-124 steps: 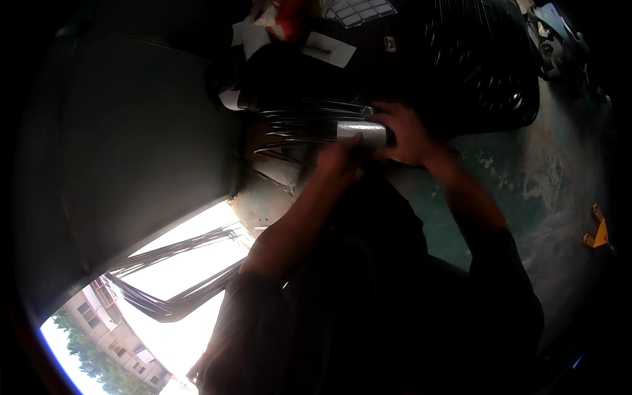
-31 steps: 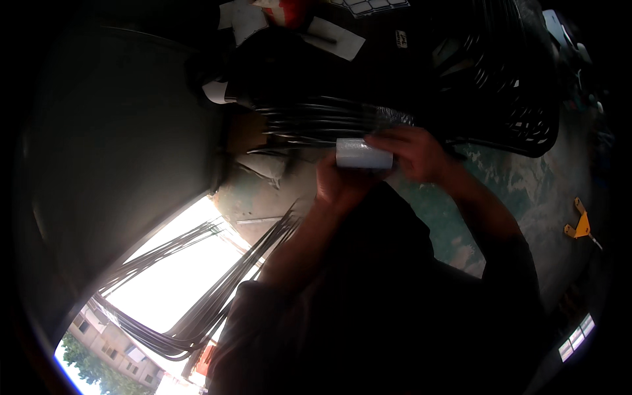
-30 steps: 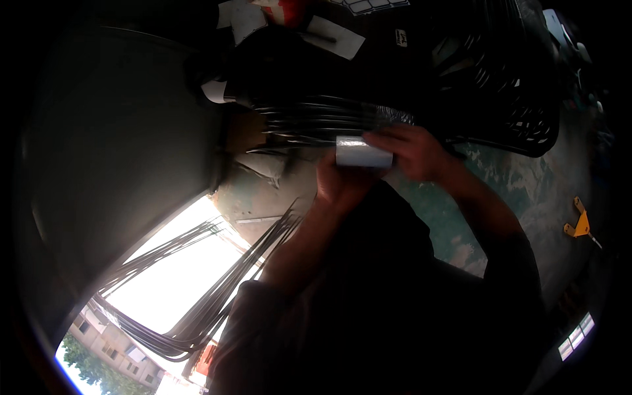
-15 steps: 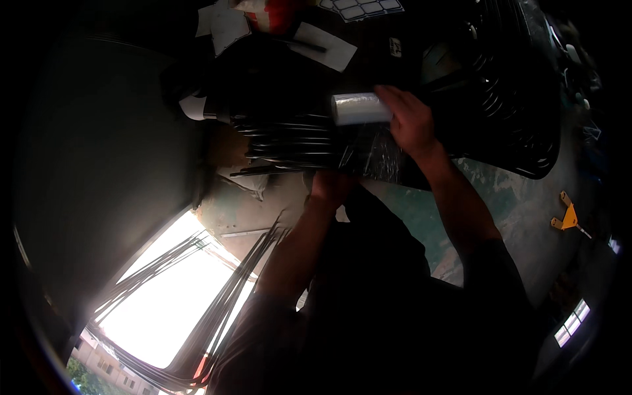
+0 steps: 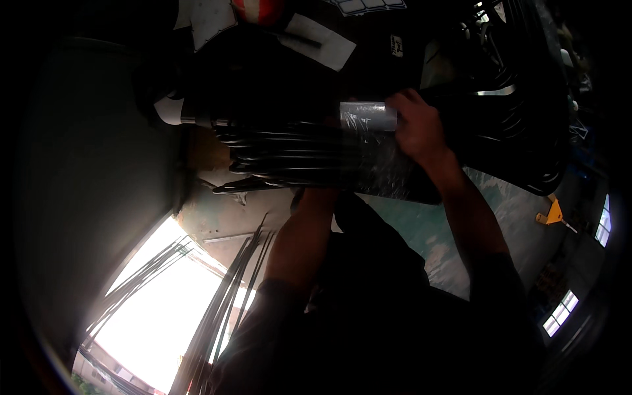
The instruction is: The person gathers a bundle of long, thin metal rods and secures them with clear plastic wrap. They then write on a label attached to the bundle and place the finished unit onto a red metal rack. The person repeats this process with a second bundle of rods.
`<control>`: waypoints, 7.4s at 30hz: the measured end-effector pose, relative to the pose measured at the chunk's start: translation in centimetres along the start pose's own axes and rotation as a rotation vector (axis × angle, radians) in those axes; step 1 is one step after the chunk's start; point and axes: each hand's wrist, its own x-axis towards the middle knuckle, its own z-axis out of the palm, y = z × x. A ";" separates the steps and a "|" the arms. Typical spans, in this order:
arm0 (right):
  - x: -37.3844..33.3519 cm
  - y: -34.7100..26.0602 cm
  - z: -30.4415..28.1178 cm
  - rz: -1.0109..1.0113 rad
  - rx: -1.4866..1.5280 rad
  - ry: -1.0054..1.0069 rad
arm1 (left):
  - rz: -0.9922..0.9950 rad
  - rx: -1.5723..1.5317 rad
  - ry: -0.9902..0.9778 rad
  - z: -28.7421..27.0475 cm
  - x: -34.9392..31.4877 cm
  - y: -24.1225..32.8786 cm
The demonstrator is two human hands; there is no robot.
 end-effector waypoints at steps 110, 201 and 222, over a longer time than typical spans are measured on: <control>-11.9 -4.0 -3.4 -0.485 0.126 -0.306 | -0.027 0.301 0.710 14.3 -11.6 -7.0; -6.7 3.5 -1.7 -0.247 -0.171 0.269 | 0.030 -0.055 0.438 -1.4 -5.8 -2.4; -6.9 -1.4 -4.2 0.032 -0.016 -0.057 | -0.004 -0.004 0.162 8.6 3.3 -5.7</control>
